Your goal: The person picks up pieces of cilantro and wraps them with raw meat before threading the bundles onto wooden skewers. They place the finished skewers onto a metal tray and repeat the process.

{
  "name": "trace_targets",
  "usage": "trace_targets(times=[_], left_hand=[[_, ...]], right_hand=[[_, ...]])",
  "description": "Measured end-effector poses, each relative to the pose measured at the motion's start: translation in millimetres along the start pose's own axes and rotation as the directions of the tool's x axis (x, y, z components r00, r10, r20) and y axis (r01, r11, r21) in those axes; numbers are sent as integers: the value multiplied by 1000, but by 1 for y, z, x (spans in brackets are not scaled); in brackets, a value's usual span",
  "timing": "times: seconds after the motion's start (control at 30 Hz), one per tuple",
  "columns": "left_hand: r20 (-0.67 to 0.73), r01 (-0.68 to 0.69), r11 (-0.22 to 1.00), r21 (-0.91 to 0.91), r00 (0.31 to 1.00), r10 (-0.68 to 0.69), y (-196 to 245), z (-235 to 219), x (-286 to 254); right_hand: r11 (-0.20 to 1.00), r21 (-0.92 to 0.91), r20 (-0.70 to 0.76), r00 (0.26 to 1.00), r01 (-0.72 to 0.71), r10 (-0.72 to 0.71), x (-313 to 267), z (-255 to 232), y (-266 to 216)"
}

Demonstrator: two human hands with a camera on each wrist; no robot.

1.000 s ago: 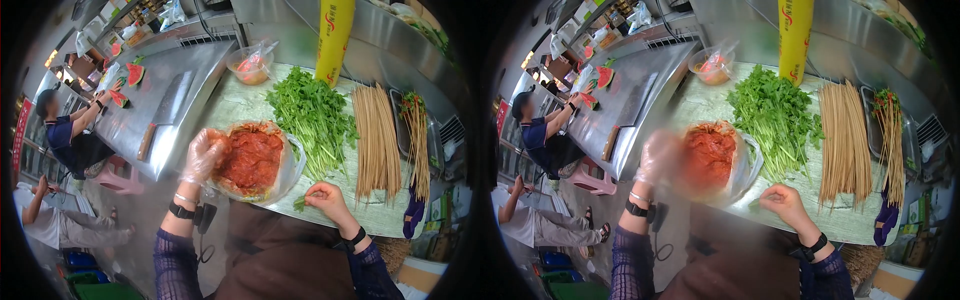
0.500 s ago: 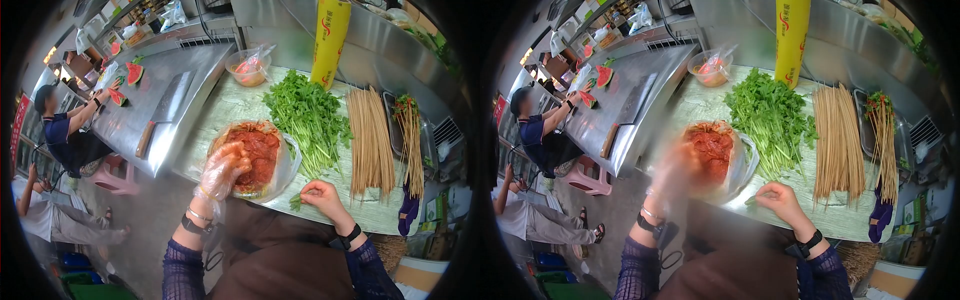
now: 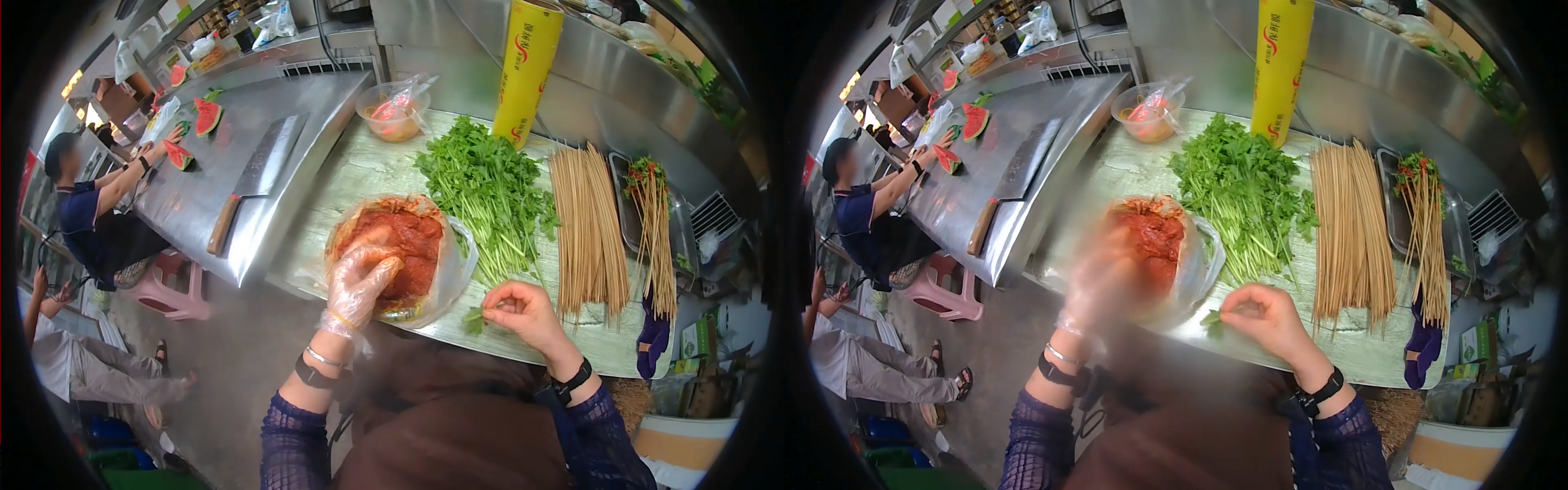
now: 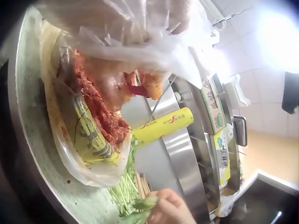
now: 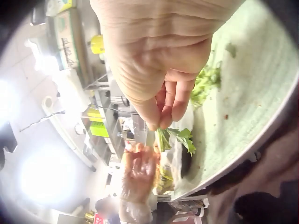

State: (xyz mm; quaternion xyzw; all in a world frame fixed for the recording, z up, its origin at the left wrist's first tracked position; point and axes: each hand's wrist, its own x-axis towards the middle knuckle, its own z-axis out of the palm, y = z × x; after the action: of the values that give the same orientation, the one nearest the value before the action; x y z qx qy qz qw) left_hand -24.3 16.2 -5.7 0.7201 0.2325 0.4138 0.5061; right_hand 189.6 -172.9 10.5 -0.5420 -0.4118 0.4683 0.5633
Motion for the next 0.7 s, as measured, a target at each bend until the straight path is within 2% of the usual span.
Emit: trace_targets(times=[0.07, 0.13, 0.17, 0.2, 0.3, 0.37, 0.47, 0.57, 0.7], left_hand=[[-16, 19, 999, 47, 1000, -18, 23, 9, 3], [61, 135, 990, 43, 989, -137, 26, 8, 5], [67, 246, 969, -32, 968, -243, 29, 13, 0], [66, 275, 957, -96, 961, -269, 26, 18, -5], [54, 323, 923, -211, 946, -319, 26, 31, -13], [76, 378, 891, -253, 926, -371, 39, 35, -17], [122, 372, 886, -277, 928, -352, 61, 37, -18], [141, 340, 849, -403, 940, -310, 63, 41, -18], [137, 399, 784, -476, 914, -382, 58, 41, -17]], right_hand=[[988, -92, 63, 991, 125, -120, 6, 4, -24], [962, -171, 134, 973, 212, -190, 12, 12, -48], [949, -207, 168, 965, 236, -204, 16, 18, -59], [935, -242, 202, 956, 261, -215, 19, 24, -65], [896, -265, 172, 931, 357, -321, 34, 39, -65], [862, -351, 134, 931, 365, -340, 45, 40, -58], [845, -403, 112, 935, 352, -336, 51, 40, -51], [828, -426, 120, 929, 366, -349, 52, 41, -47], [768, -463, 124, 890, 443, -439, 55, 38, -41]])
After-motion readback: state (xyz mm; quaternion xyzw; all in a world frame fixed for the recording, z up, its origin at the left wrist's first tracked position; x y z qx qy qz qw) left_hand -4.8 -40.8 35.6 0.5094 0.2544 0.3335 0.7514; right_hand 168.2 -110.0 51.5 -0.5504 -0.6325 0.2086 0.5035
